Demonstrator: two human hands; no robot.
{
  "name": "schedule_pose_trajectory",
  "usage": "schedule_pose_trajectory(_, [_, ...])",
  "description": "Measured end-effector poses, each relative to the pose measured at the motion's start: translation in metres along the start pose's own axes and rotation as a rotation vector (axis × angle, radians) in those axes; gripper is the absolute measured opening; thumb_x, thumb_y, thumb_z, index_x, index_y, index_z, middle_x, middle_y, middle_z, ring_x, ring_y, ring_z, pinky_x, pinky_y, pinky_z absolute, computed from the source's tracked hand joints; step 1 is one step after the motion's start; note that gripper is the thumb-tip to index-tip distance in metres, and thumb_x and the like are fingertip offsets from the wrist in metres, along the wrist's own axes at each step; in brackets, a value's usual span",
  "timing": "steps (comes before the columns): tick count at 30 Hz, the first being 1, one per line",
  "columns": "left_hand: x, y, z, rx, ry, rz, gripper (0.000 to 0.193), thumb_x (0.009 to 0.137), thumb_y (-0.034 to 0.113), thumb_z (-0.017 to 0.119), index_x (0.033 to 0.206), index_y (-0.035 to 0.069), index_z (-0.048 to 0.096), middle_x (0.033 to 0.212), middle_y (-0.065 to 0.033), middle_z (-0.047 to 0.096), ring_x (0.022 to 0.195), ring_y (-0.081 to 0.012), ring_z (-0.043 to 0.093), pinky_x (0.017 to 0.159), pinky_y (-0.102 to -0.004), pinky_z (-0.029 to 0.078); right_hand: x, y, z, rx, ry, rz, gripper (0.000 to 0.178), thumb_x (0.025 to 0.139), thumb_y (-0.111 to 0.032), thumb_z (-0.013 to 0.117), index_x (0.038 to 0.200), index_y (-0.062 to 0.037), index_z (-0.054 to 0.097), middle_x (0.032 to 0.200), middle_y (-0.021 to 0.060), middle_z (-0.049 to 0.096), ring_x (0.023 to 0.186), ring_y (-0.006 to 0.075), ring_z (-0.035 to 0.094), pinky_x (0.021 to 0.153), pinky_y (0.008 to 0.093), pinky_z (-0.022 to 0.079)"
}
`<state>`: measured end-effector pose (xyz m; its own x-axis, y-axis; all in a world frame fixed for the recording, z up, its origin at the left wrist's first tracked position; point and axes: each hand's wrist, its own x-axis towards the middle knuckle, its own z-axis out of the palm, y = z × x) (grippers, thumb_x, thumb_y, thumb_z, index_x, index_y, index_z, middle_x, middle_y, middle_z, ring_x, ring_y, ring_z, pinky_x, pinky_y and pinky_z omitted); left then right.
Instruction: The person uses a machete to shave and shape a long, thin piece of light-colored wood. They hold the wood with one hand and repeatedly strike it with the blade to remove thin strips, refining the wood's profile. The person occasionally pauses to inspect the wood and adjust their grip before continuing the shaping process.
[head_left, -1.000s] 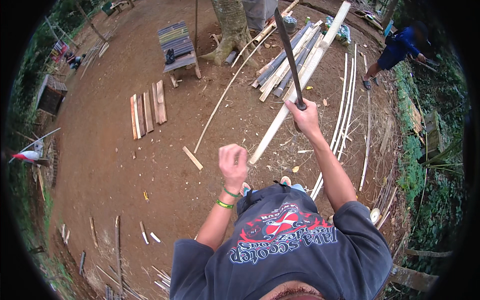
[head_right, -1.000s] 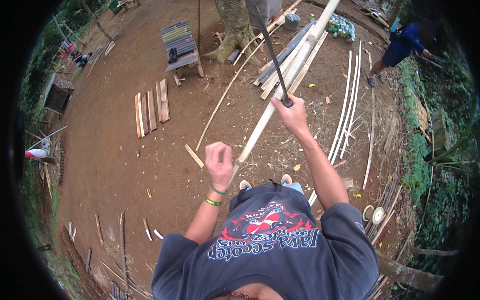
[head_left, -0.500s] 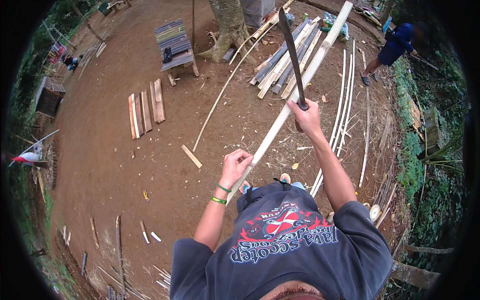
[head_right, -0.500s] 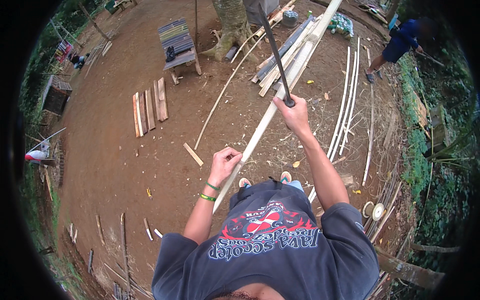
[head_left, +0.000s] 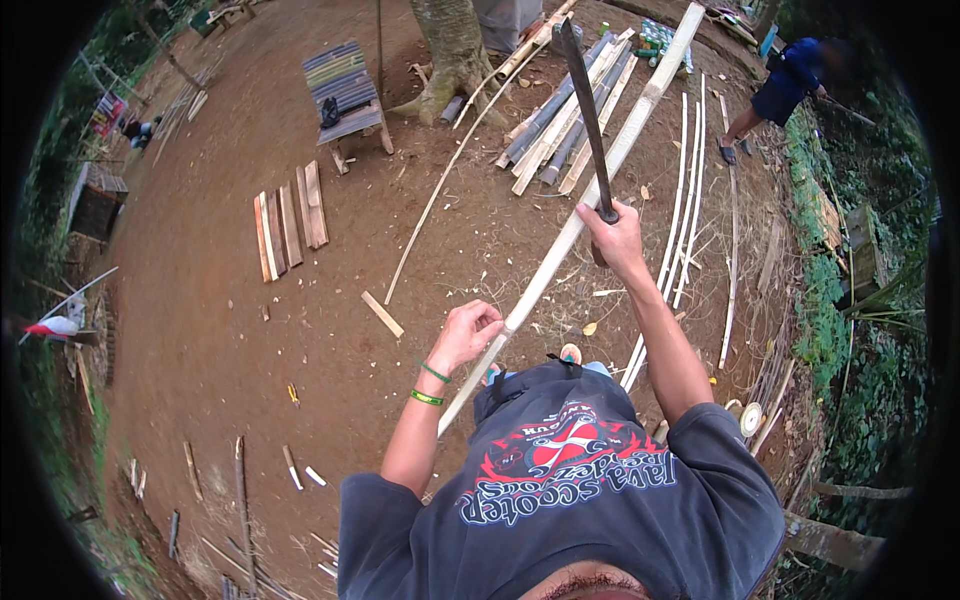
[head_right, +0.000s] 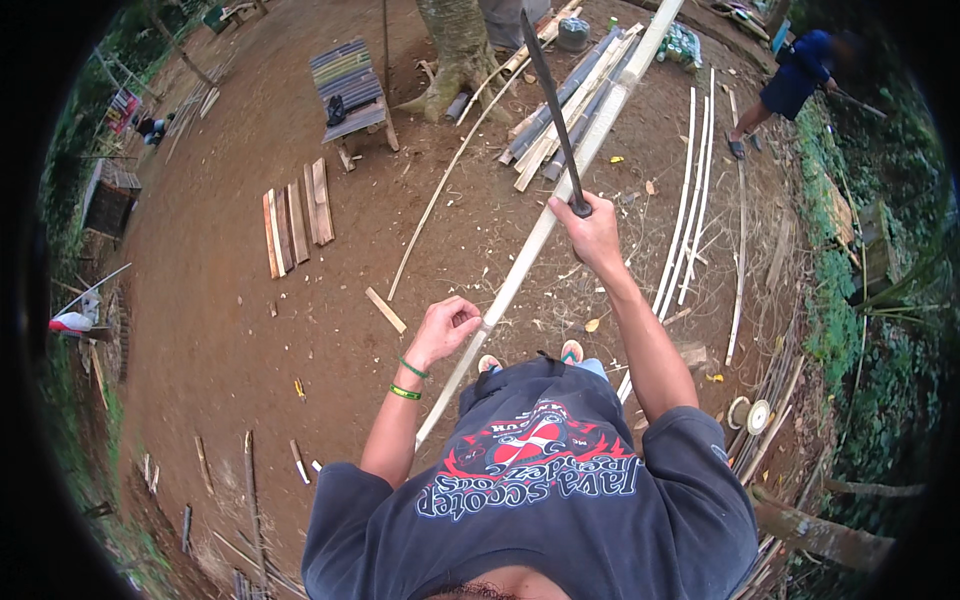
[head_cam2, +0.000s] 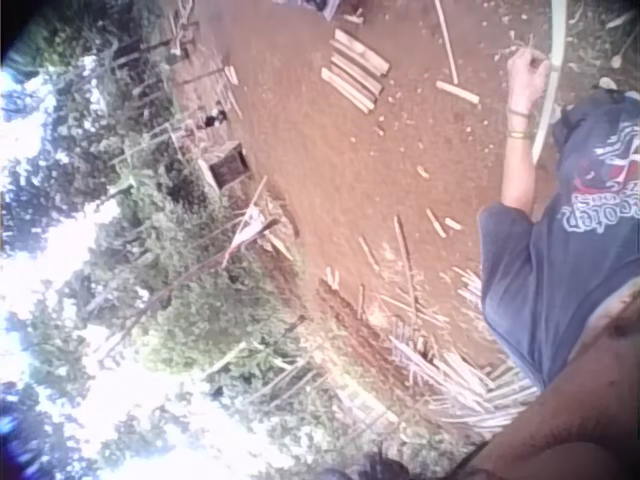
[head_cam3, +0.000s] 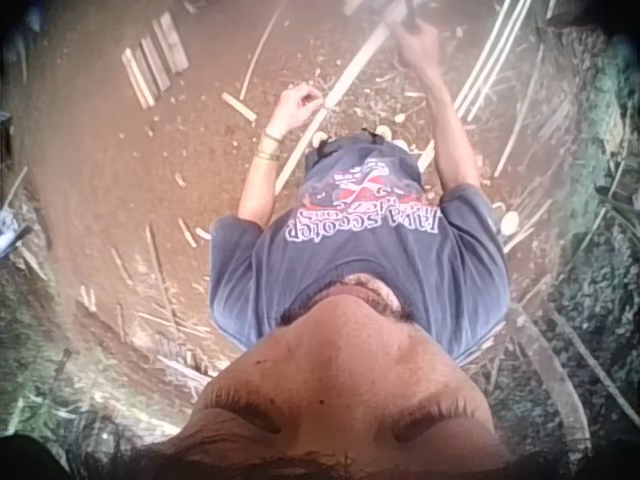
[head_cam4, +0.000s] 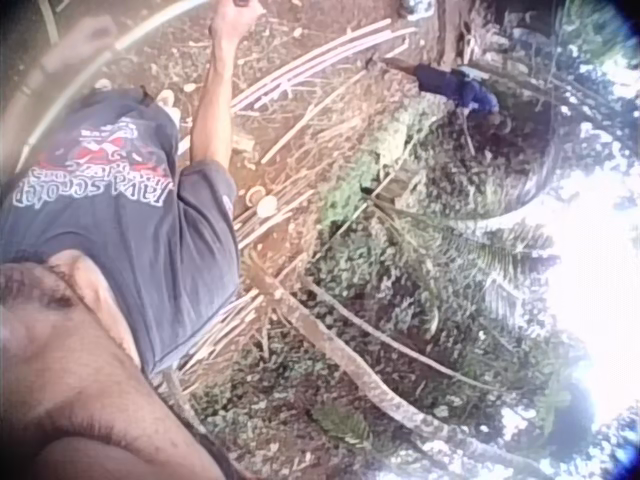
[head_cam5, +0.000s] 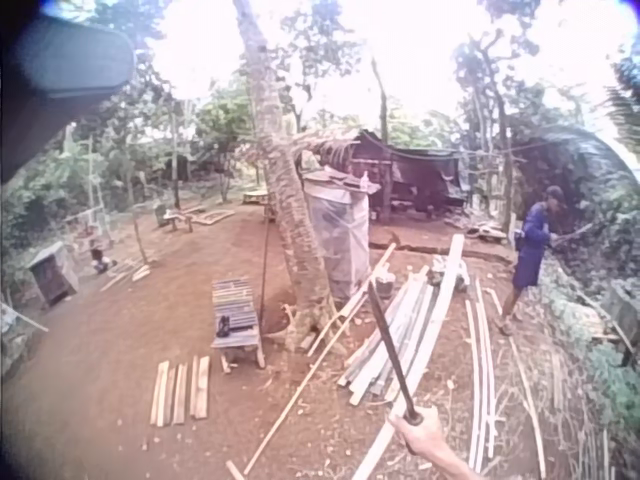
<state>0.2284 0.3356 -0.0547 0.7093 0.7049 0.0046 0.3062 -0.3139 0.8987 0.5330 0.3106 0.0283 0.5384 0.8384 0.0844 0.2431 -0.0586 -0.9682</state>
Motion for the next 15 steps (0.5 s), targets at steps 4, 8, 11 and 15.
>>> schedule_pose_trajectory(4, [0.002, 0.003, 0.004, -0.015, -0.028, -0.005, 0.013, 0.085, 0.012, 0.070, 0.088, 0.000, 0.066, 0.076, -0.0058, 0.060, 0.064, -0.0111, 0.056, 0.058, -0.0278, 0.046, -0.001, -0.002, 0.000, 0.013, 0.004, 0.010, 0.034, 0.086, -0.023, 0.076, 0.064, -0.0056, 0.056, 0.056, -0.0083, 0.045, 0.052, 0.0027, 0.037, 0.046, 0.0268, 0.027])
schedule_pose_trajectory(8, [0.010, -0.011, 0.009, -0.051, 0.289, 0.040, 0.012, 0.086, 0.011, 0.068, 0.089, -0.001, 0.066, 0.076, -0.0045, 0.060, 0.064, -0.0092, 0.053, 0.057, -0.0270, 0.044, -0.003, -0.007, 0.000, 0.024, -0.009, 0.010, 0.035, 0.086, -0.023, 0.076, 0.064, -0.0060, 0.055, 0.056, -0.0084, 0.045, 0.052, 0.0027, 0.037, 0.046, 0.0268, 0.026])
schedule_pose_trajectory(11, [0.015, 0.001, 0.003, -0.120, 0.284, 0.002, 0.012, 0.085, 0.010, 0.069, 0.089, -0.001, 0.067, 0.076, -0.0032, 0.060, 0.063, -0.0083, 0.052, 0.057, -0.0265, 0.043, -0.002, -0.002, -0.002, 0.014, -0.009, 0.013, 0.035, 0.087, -0.023, 0.076, 0.064, -0.0063, 0.055, 0.056, -0.0085, 0.044, 0.051, 0.0025, 0.037, 0.046, 0.0266, 0.026])
schedule_pose_trajectory(15, [0.008, -0.001, 0.009, -0.088, 0.094, 0.033, 0.012, 0.084, 0.011, 0.071, 0.090, 0.001, 0.070, 0.075, -0.0022, 0.059, 0.061, -0.0085, 0.051, 0.056, -0.0265, 0.043, -0.004, -0.004, -0.002, 0.024, -0.003, 0.014, 0.036, 0.087, -0.023, 0.075, 0.064, -0.0067, 0.054, 0.055, -0.0085, 0.044, 0.051, 0.0023, 0.036, 0.045, 0.0266, 0.026])
